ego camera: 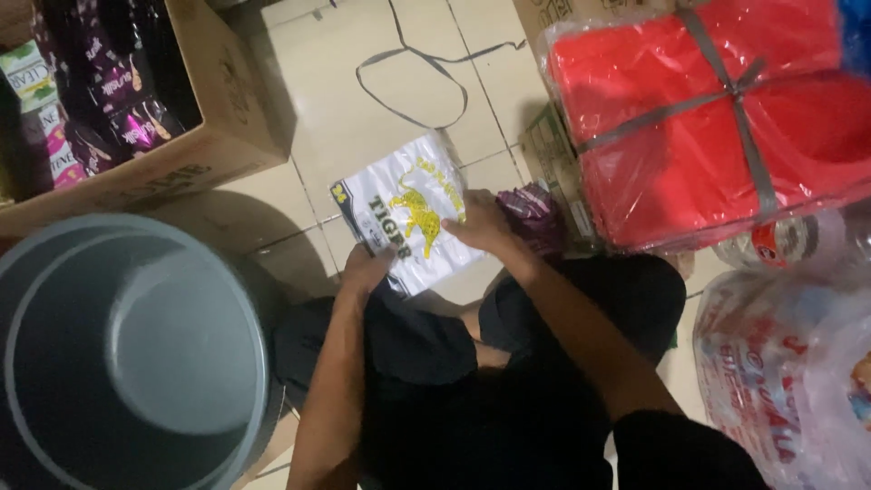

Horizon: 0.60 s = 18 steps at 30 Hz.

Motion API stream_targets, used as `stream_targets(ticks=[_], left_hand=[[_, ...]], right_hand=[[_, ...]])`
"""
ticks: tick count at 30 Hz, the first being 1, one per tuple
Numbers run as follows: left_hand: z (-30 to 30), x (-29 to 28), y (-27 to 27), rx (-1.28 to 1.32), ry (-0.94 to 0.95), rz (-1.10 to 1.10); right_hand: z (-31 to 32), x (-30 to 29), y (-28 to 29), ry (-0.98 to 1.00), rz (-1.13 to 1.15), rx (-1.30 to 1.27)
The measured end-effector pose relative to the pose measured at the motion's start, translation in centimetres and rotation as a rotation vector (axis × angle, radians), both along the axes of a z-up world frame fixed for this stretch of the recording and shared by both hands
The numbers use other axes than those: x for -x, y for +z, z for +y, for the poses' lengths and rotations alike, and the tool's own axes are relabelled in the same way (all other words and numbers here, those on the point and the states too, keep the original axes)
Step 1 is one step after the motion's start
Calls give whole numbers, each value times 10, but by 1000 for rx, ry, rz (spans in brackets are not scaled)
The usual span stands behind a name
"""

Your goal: Folding and bundling plastic bags for storage and organization.

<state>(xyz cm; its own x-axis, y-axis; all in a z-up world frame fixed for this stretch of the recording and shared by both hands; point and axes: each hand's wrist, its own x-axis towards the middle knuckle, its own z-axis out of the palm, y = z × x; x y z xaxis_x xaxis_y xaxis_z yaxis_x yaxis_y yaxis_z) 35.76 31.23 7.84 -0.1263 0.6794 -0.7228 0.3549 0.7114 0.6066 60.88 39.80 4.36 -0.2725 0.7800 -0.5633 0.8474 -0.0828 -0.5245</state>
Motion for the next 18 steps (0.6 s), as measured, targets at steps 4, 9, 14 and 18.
stream_targets(ticks=[4,9,14,18], left_hand=[[22,-5,-4,-88,208,57],[23,-2,25,-103,271,59],[42,-3,26,-23,370,137],[48,-2,33,-27,374,103]], right_hand=[[-13,7,0,-38,53,-229],[-21,6,-46,-86,51,-171],[10,3,-13,-210,81,-78],[1,11,-26,-199,173,-327]])
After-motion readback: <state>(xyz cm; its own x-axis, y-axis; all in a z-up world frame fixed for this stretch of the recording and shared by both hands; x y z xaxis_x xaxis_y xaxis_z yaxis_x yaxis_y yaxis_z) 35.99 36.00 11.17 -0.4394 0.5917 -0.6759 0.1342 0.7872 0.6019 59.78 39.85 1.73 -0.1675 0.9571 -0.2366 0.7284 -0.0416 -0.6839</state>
